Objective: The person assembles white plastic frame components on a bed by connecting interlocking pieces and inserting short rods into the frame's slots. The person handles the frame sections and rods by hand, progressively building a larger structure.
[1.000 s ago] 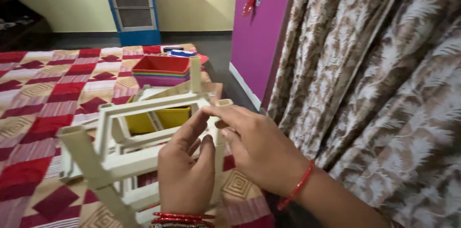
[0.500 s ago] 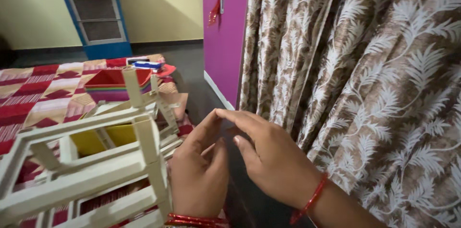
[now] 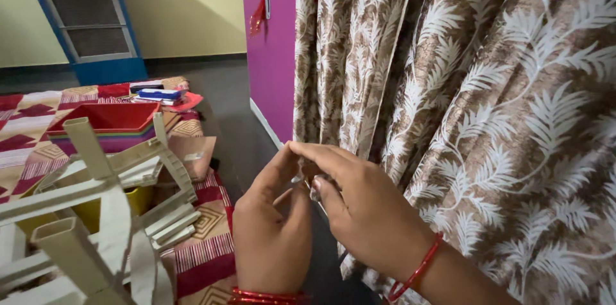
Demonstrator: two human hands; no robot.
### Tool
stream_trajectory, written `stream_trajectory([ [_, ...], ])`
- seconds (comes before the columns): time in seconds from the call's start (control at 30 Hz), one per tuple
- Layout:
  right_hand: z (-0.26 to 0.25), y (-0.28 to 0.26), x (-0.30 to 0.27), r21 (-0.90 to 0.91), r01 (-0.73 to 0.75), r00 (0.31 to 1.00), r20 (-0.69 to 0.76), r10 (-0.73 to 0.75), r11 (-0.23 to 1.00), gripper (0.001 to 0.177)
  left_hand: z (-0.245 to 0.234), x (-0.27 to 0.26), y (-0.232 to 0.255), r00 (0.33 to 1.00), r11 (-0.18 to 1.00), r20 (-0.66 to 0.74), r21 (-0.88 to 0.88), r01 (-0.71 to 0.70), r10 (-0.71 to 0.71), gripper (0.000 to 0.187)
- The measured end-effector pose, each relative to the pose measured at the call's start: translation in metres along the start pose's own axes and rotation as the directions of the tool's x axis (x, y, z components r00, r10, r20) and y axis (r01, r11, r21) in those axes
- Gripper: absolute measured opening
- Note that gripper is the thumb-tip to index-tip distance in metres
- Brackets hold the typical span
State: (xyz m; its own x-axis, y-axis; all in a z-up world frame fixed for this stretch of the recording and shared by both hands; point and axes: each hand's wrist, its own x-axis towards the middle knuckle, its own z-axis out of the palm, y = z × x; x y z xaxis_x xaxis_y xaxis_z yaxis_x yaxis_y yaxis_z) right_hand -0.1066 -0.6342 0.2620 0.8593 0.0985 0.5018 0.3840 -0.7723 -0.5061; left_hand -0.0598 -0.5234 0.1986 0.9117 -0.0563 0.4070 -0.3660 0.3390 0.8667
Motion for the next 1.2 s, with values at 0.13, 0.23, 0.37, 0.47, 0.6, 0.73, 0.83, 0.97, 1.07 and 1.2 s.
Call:
stream_trajectory([
  [0.13, -0.010, 0.026, 0.009, 0.024, 0.026, 1.000, -0.010, -0.025, 0.999, 0.048, 0.022, 0.013, -0.009, 1.000, 0.998, -0.022, 0.070, 0.001, 0.000, 0.048],
  [0.23, -0.017, 0.046, 0.016, 0.049, 0.041, 0.999, 0.004, -0.041, 0.998, 0.049, 0.038, 0.020, -0.018, 0.998, 0.997, -0.056, 0.074, 0.005, -0.001, 0.047],
  [0.37, -0.029, 0.072, 0.023, 0.028, 0.134, 0.991, 0.002, -0.134, 0.991, 0.047, 0.060, 0.028, -0.031, 0.993, 0.997, -0.084, 0.031, -0.075, 0.077, 0.049],
  [0.47, -0.042, 0.092, 0.028, 0.089, 0.117, 0.992, 0.045, -0.121, 0.989, 0.048, 0.080, 0.032, -0.038, 0.985, 0.980, -0.156, 0.193, -0.040, 0.071, 0.050],
  [0.6, -0.058, 0.120, 0.037, 0.092, 0.178, 0.980, 0.076, -0.185, 0.980, 0.047, 0.110, 0.037, -0.047, 0.976, 0.987, -0.208, 0.160, -0.028, 0.062, 0.053],
  [0.73, -0.064, 0.142, 0.040, 0.134, 0.201, 0.973, 0.089, -0.214, 0.970, 0.047, 0.129, 0.037, -0.055, 0.968, 0.988, -0.249, 0.153, -0.001, 0.040, 0.054],
  [0.83, -0.063, 0.155, 0.047, 0.190, 0.209, 0.969, 0.090, -0.229, 0.959, 0.047, 0.134, 0.043, -0.060, 0.961, 0.981, -0.271, 0.195, 0.005, 0.049, 0.055],
  [0.97, -0.060, 0.167, 0.063, 0.214, 0.222, 0.964, 0.101, -0.247, 0.951, 0.046, 0.133, 0.058, -0.071, 0.947, 0.966, -0.302, 0.259, -0.027, 0.107, 0.055],
  [1.07, -0.053, 0.176, 0.080, 0.249, 0.211, 0.959, 0.134, -0.250, 0.945, 0.045, 0.130, 0.072, -0.085, 0.930, 0.972, -0.356, 0.236, -0.011, 0.097, 0.048],
  [1.2, -0.038, 0.187, 0.109, 0.294, 0.170, 0.960, 0.166, -0.226, 0.941, 0.048, 0.114, 0.098, -0.102, 0.917, 0.936, -0.357, 0.350, -0.046, 0.179, 0.050],
])
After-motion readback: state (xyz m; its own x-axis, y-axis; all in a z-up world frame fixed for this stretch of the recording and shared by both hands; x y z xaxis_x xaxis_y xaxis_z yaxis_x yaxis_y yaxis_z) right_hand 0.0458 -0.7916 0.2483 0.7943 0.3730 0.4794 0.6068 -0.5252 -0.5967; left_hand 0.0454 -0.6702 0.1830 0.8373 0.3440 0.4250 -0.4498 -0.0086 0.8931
